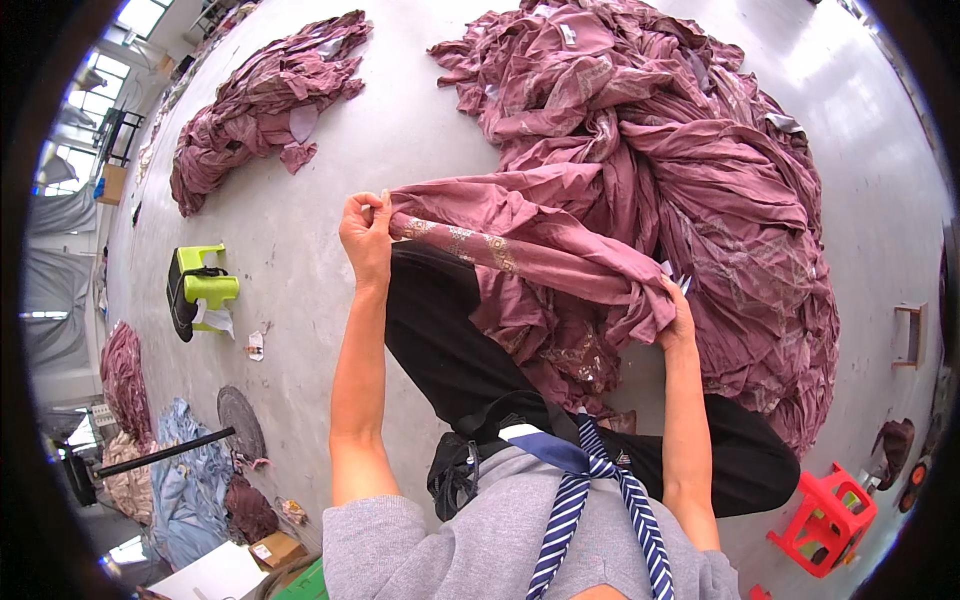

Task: The person sits on the floor and repeatedly picks up pieces of dusty pink fabric from a large pile. They locate and remove small white tags or labels from the fabric by hand, then place the fabric back onto the pile. The process is repeated continuously throughout the clip.

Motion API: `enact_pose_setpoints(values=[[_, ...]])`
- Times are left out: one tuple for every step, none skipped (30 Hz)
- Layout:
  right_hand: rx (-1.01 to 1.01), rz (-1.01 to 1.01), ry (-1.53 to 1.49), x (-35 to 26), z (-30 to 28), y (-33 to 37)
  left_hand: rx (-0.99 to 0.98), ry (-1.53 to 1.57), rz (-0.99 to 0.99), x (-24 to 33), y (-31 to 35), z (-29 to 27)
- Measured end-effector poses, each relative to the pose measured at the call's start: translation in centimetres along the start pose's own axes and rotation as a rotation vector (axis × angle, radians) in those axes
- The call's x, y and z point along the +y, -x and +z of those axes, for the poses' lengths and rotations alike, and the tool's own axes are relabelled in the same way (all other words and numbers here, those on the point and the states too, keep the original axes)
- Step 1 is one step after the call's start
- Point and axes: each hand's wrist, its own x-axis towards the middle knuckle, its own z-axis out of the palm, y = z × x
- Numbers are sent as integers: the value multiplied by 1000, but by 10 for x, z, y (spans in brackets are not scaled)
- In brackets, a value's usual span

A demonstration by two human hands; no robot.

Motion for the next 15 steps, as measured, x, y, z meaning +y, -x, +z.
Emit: enact_pose_setpoints(values=[[4,-2,3,2,0,3,4,-24,2,0,0,-1],[9,-4,6,4,-1,6,0,-16,13,-3,-1,-2],[15,-5,10,6,-3,10,-3,-8,23,-8,-1,-2],[33,13,4,8,-6,13,-7,0,32,-12,-1,-3],[51,31,-1,12,-10,15,-5,-32,48,-15,-1,-5],[71,46,-6,16,-16,18,-6,-61,63,-17,-1,-4],[101,53,-45,21,-25,19,-7,-90,78,-18,-1,-3],[151,36,-17,26,-33,22,-18,-131,71,-19,0,0],[203,19,12,31,-39,27,-29,-171,62,-17,1,2],[256,2,40,34,-45,32,-42,-211,53,-15,3,5],[317,-34,27,38,-51,38,-84,-313,66,-12,5,9],[339,-59,26,42,-54,45,-128,-411,81,-7,9,15],[363,-85,24,45,-58,52,-175,-508,98,-5,13,20],[387,-112,22,49,-61,59,-242,-554,124,-8,17,24],[411,-108,107,50,-48,69,-299,-604,146,-14,23,23]])
